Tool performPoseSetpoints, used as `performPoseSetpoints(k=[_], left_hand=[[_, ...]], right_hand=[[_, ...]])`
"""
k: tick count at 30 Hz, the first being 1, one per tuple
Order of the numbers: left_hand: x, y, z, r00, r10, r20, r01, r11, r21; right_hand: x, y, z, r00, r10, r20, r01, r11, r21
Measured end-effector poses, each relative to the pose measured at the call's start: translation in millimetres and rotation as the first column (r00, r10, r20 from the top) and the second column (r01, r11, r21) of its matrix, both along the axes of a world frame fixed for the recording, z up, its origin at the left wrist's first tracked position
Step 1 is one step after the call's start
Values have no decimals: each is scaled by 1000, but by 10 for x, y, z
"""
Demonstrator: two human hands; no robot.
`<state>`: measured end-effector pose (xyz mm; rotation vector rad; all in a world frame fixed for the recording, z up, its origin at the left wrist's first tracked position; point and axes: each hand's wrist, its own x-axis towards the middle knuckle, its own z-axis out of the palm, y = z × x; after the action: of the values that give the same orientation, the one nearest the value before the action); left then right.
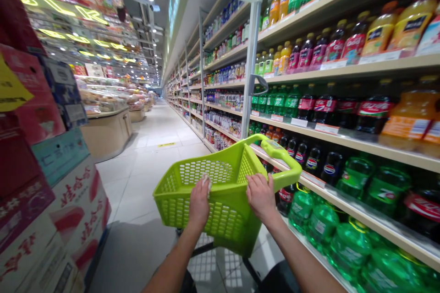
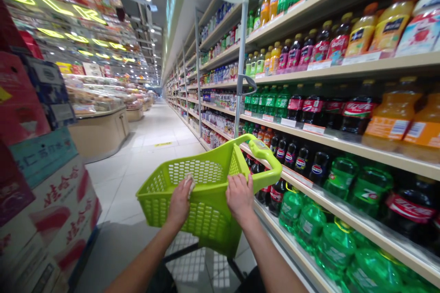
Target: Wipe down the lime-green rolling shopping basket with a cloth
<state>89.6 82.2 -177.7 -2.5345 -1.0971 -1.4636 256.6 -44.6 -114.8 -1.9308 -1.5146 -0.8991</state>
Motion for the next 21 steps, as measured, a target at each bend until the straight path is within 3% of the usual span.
performPoseSetpoints(k=[5, 7, 10, 14, 16, 21], left_hand=[[585, -358, 108, 987, -150, -65, 154, 986, 69], [638, -383, 122, 984, -157, -81, 164, 982, 89], [347, -194, 56, 989, -113, -96, 121, 990, 78], [-197, 131, -68, 997, 42, -57, -42, 999, 1], [-232, 147, -87, 997, 75, -22, -75, 997, -14], [421, -223, 10, 990, -131, -52, 136, 985, 103]], right_hand=[[17, -10, 2, 1000, 9, 22, -9, 1000, -14], [48, -24, 8, 999, 21, 31, -21, 1000, -23], [106, -47, 18, 999, 32, 34, -31, 999, -32], [156, -61, 19, 999, 30, 24, -30, 999, -28], [163, -60, 15, 999, 24, 20, -24, 999, -22], [178, -55, 19, 999, 9, 38, -8, 999, -32]])
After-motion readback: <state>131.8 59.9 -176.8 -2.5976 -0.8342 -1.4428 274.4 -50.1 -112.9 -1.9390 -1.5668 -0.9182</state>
